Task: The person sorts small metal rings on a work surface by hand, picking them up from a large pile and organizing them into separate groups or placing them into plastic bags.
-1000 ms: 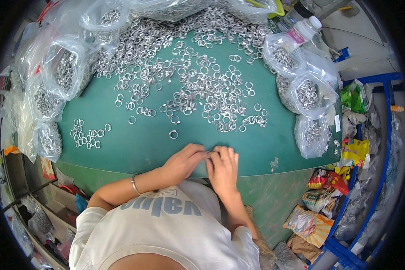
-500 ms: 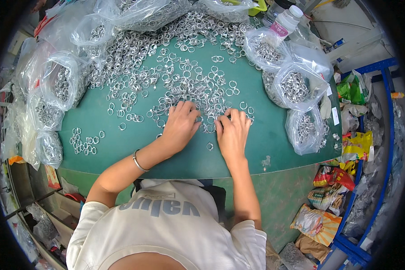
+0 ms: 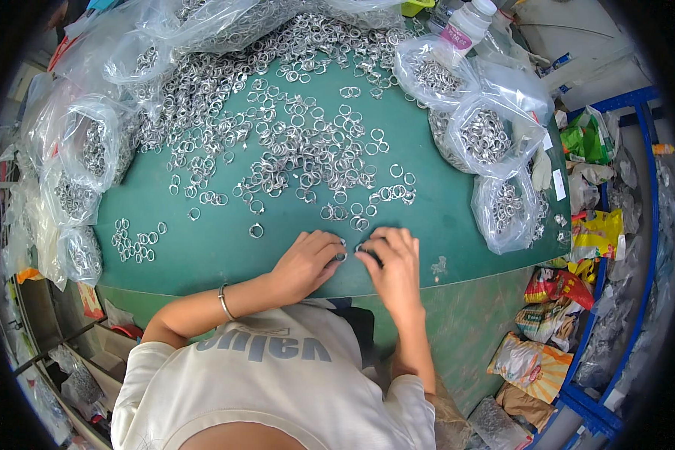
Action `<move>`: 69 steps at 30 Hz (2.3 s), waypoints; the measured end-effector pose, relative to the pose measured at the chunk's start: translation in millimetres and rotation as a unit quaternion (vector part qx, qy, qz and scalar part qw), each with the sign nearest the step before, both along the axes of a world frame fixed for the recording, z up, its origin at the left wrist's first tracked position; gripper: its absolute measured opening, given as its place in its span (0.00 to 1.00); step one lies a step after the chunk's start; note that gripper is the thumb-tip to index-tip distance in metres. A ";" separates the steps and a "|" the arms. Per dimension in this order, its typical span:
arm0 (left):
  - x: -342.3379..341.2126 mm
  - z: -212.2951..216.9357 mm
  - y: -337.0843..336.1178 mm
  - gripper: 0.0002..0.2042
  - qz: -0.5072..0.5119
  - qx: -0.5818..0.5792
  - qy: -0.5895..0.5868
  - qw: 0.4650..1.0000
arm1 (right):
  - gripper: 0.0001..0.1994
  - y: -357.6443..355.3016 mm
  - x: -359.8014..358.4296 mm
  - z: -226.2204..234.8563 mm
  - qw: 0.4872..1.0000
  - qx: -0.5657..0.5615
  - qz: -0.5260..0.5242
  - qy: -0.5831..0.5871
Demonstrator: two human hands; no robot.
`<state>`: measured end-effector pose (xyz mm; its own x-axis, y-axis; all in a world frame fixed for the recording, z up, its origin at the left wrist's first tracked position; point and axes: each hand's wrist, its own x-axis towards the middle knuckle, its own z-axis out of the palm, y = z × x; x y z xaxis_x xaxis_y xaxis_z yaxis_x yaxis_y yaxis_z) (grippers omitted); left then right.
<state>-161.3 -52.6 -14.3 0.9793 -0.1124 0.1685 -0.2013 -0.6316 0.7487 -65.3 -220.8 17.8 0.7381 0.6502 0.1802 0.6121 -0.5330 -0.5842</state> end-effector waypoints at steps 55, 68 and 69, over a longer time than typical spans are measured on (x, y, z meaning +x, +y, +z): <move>160.9 -15.1 3.6 0.07 -0.025 0.228 -0.086 0.969 | 0.07 2.3 73.4 -23.8 0.986 0.020 -0.117 -0.120; 86.4 18.0 29.0 0.08 0.069 -0.600 0.205 0.770 | 0.03 8.9 33.5 -6.9 0.918 0.245 -0.163 0.266; 79.1 22.2 33.8 0.09 0.073 -0.695 0.247 0.671 | 0.03 13.0 28.5 -7.1 0.902 0.269 -0.149 0.303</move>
